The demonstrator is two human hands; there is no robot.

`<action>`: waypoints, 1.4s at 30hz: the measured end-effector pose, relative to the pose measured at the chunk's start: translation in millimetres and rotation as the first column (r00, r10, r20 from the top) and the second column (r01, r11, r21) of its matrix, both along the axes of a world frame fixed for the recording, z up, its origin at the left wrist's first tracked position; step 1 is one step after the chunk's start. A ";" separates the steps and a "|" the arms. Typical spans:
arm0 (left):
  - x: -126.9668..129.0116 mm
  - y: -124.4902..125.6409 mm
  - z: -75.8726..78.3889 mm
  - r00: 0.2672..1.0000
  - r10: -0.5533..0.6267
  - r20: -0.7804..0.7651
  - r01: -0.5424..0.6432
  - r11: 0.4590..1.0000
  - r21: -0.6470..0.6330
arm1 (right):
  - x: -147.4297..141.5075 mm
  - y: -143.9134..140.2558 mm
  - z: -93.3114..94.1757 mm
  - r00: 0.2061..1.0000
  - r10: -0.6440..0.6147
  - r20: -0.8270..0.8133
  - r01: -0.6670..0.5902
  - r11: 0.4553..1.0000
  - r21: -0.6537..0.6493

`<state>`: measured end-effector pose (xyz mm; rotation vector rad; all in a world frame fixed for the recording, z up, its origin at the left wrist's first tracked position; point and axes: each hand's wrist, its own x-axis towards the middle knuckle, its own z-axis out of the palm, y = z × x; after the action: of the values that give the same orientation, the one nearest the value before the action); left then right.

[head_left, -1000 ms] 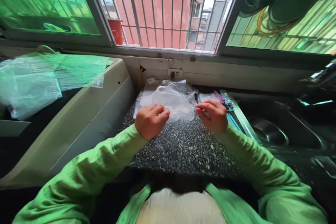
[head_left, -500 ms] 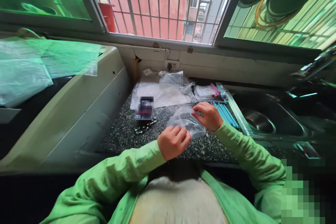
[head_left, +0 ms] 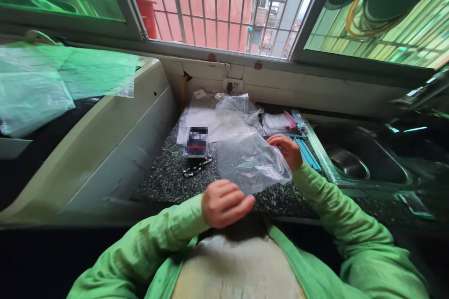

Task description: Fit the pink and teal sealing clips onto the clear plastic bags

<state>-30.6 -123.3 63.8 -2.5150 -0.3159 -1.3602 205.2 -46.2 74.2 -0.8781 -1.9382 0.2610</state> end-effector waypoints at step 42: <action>-22.8 35.0 -54.8 0.909 0.334 0.250 0.253 0.036 -0.967 | 9.4 -11.0 -28.7 0.960 -0.148 -0.238 0.160 0.986 0.034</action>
<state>-53.3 -88.2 9.0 -2.9012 -2.2467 -2.1130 214.6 -57.2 45.5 -0.9152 -1.6417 0.2101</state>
